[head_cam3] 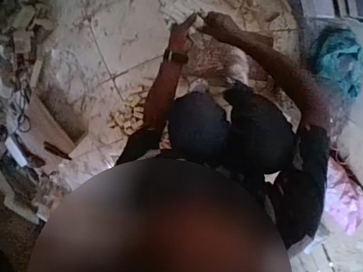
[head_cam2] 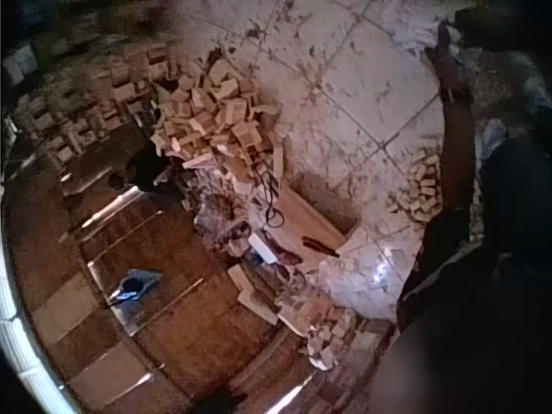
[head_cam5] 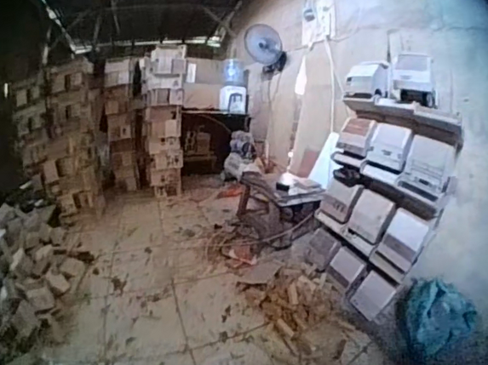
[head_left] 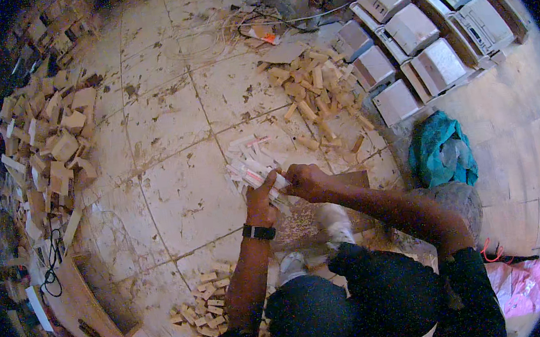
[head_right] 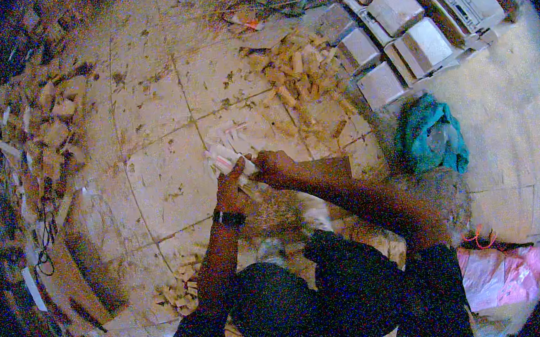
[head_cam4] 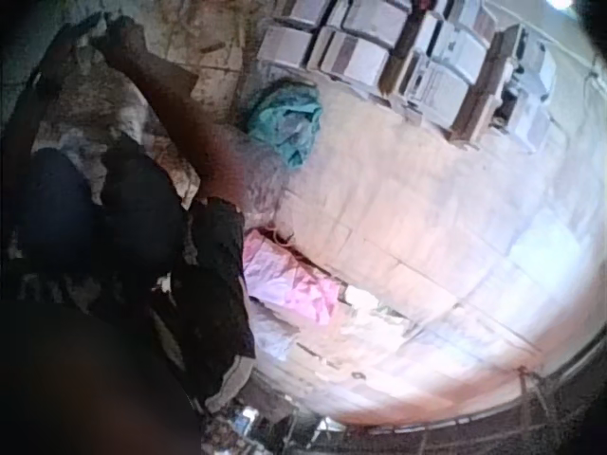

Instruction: The person sorts small white wooden sticks with red markings by hand, separating them into piles on the floor and placing some into a large sack. The person repeatedly picks up sticks, inspects them, and moves them between piles and the sack.

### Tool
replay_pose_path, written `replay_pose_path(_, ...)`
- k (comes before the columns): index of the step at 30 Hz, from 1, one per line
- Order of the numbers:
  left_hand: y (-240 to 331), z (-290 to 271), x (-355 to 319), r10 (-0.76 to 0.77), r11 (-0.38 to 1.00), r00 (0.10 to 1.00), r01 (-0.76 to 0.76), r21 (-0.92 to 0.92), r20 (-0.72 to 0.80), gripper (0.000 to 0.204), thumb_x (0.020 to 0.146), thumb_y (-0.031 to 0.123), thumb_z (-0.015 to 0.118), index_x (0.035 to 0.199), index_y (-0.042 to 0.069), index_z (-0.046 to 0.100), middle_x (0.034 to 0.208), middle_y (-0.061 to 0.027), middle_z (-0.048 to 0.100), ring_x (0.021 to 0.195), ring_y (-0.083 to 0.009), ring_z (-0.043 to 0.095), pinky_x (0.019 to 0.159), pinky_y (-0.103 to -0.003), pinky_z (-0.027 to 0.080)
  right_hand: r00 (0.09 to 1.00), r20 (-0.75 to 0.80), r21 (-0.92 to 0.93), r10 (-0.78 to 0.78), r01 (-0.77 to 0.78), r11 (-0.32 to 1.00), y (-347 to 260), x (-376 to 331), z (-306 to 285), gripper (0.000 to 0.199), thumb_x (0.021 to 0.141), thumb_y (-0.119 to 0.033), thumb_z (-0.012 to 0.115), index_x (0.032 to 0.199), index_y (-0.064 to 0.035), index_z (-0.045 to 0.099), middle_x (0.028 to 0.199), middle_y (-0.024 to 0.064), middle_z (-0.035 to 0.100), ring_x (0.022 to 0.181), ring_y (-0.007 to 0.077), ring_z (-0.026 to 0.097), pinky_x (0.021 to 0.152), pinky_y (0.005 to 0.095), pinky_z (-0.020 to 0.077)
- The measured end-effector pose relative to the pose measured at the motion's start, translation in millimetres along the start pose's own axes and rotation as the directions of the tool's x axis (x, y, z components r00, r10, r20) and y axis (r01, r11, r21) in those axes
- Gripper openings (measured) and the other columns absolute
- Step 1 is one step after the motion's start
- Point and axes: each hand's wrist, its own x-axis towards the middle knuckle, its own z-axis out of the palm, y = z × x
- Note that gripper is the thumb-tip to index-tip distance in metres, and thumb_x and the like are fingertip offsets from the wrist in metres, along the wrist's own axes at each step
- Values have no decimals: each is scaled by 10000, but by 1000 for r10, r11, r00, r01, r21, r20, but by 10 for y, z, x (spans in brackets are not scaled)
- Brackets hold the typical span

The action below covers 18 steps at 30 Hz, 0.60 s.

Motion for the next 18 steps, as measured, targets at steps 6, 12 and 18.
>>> replay_pose_path(6,200,-272,22,-52,998,991,56,29,-124,267,810,171,646,1008,5,578,834,-101,644,739,-231,639,685,-355,538,995,89,255,39,-60,965,277,465,320,372,782,-352,666,790,12,587,688,179,604,573,267,610,533,383,491)
replay_pose_path(12,413,-506,135,-82,984,978,110,140,-190,255,791,137,646,1000,4,585,867,-108,652,766,-231,646,679,-351,539,986,80,177,-148,132,975,431,836,645,324,824,-278,628,816,41,572,673,169,597,530,229,596,496,358,476)
replay_pose_path(18,635,-739,119,-99,968,948,163,193,-302,225,783,137,660,962,15,600,836,-91,643,734,-233,645,666,-363,544,993,-115,181,-17,38,983,583,1278,613,341,807,-293,640,871,35,575,766,191,607,686,268,610,632,390,480)
